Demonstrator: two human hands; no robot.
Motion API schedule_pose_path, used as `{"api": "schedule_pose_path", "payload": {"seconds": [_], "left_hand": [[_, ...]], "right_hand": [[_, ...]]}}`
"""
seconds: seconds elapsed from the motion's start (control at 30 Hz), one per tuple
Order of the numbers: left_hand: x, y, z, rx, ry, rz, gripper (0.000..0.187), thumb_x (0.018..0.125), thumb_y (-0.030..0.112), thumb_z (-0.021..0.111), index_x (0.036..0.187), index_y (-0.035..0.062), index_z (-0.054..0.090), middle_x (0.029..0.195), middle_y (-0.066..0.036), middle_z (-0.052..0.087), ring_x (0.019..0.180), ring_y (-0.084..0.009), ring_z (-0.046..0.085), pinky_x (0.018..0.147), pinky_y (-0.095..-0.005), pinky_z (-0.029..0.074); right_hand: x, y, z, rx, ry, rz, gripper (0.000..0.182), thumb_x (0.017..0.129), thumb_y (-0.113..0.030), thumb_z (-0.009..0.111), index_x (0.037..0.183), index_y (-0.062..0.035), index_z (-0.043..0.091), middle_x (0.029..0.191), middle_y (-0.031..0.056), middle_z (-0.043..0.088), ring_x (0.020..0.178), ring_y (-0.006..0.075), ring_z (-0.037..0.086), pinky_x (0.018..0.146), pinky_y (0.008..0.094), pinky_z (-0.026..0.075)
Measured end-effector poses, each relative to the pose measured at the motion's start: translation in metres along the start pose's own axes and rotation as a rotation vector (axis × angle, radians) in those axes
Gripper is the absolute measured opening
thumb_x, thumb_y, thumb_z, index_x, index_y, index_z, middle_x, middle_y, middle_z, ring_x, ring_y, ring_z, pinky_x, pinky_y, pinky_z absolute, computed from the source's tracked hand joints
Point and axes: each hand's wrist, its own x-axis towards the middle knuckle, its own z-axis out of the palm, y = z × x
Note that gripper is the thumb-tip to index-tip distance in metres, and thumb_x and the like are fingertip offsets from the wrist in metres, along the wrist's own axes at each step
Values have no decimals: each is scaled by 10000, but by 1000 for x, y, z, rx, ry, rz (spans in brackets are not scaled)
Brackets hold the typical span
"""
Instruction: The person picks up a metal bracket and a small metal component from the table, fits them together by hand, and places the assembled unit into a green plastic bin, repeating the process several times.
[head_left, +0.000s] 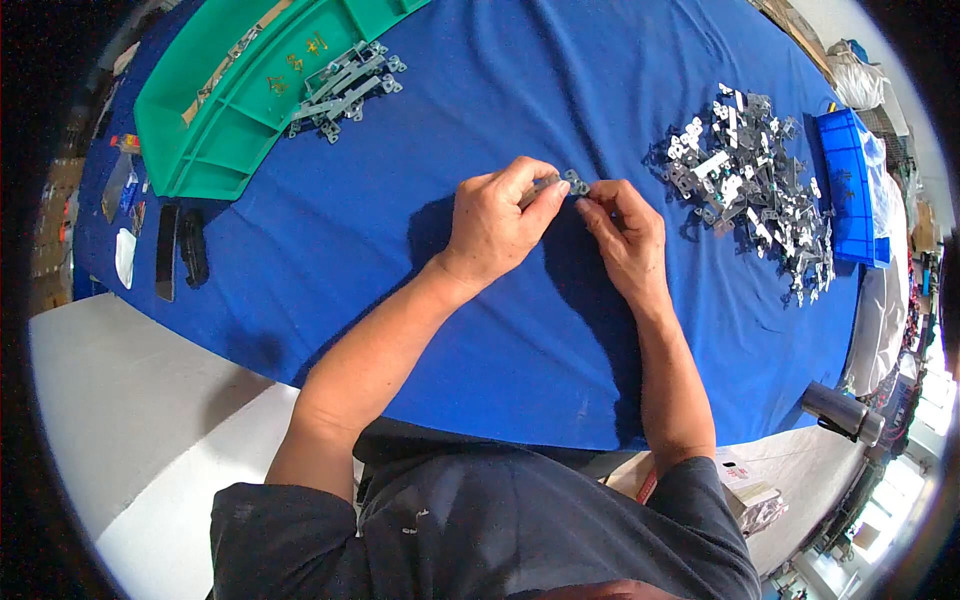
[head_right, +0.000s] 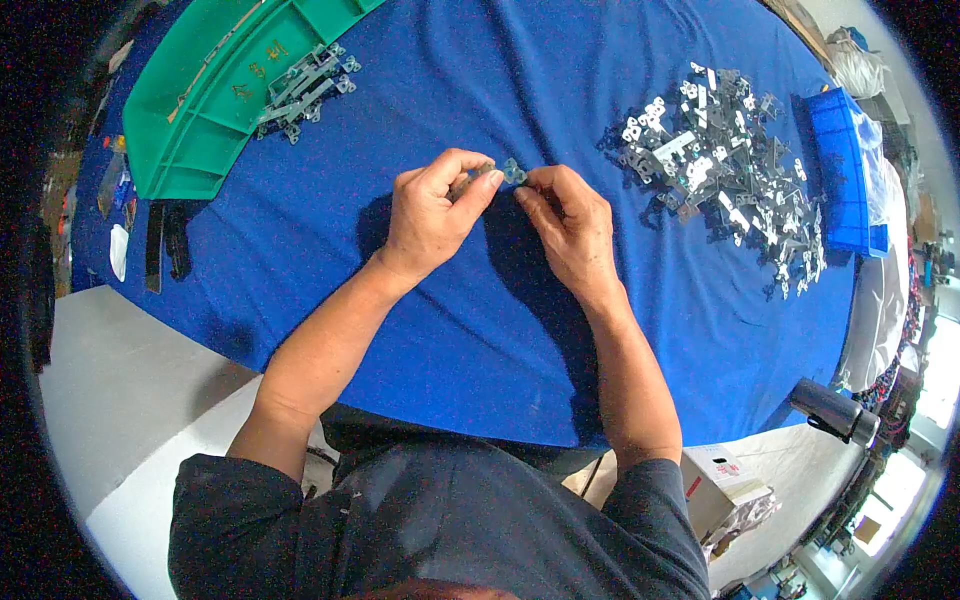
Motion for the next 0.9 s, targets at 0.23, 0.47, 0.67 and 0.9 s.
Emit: {"api": "schedule_pose_path", "payload": {"seconds": [0.23,0.47,0.67,0.9], "left_hand": [[3,-5,4,36,33,133,155,900,132,755,1007,22,734,763,-97,695,609,-146,632,543,-312,481],[3,1,-5,219,-81,128,222,860,82,759,1075,30,747,887,-102,707,674,-180,651,598,-316,526],[1,16,-6,-380,-126,27,449,862,25,753,1294,36,634,1223,-98,668,999,-164,671,788,-285,550],[14,0,-13,-392,-41,206,195,936,37,694,1129,46,668,1093,-91,717,1000,-210,695,871,-318,545]], "right_hand": [[-2,1,4,292,0,219,192,909,-45,742,1074,-15,650,851,44,657,721,80,608,595,237,499],[-1,5,-2,217,-104,60,183,937,-47,707,1111,-5,668,885,34,635,689,85,605,564,249,516],[2,4,-6,559,71,318,194,1029,-173,619,1044,12,676,812,24,634,666,85,598,555,245,512],[0,-4,-13,443,-241,359,136,993,-154,657,985,-30,711,849,38,673,701,71,601,578,237,468]]}}
